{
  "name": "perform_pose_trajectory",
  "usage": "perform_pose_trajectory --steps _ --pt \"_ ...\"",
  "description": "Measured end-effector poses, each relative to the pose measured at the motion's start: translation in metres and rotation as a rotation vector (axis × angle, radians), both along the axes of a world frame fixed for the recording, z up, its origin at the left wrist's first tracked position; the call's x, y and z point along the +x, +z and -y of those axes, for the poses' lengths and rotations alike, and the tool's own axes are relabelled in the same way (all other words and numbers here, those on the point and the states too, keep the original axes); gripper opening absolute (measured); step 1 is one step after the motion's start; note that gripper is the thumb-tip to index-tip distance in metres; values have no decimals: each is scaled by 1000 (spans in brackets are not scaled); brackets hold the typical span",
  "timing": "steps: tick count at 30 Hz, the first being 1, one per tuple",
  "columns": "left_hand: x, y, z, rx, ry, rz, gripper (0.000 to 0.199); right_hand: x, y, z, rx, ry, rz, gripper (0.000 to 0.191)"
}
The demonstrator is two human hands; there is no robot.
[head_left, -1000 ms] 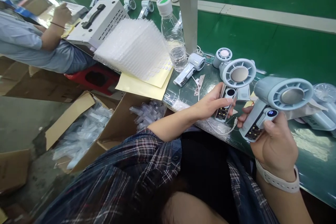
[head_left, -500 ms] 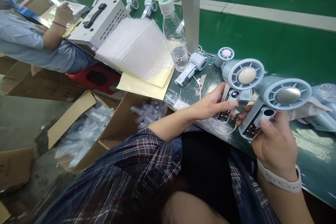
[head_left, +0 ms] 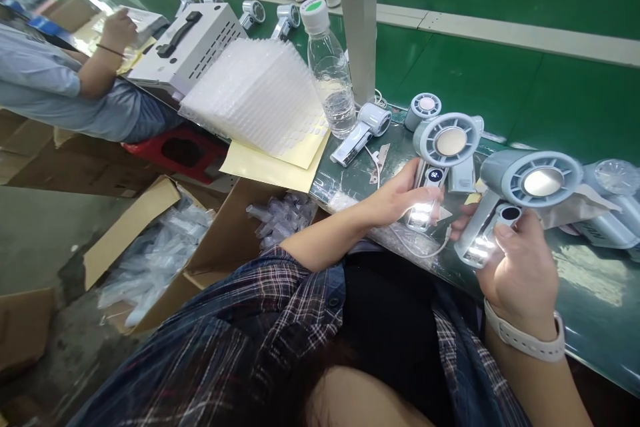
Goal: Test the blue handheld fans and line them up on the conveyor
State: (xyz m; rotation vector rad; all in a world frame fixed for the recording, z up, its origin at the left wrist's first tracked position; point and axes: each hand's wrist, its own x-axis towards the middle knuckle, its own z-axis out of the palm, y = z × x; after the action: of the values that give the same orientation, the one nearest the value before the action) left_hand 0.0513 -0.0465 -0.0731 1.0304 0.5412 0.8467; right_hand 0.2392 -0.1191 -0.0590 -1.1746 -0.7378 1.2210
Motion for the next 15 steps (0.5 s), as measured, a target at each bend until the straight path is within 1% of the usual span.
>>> perform_pose_trajectory --steps 2,4,9,13,15 --pt "-2 1 0 -29 -59 63 68 0 1 -1 -13 -3 -17 33" --pt "-3 1 1 -22 -93 96 69 1 2 -1 -25 1 -31 33" --pt "-2 -2 1 -1 -62 91 72 2 3 0 -22 13 -46 31" --pt "-2 -7 -2 47 -4 61 63 2 5 1 -12 6 -44 27" --pt "-1 -10 -3 69 -19 48 63 1 7 1 -19 -15 -30 23"
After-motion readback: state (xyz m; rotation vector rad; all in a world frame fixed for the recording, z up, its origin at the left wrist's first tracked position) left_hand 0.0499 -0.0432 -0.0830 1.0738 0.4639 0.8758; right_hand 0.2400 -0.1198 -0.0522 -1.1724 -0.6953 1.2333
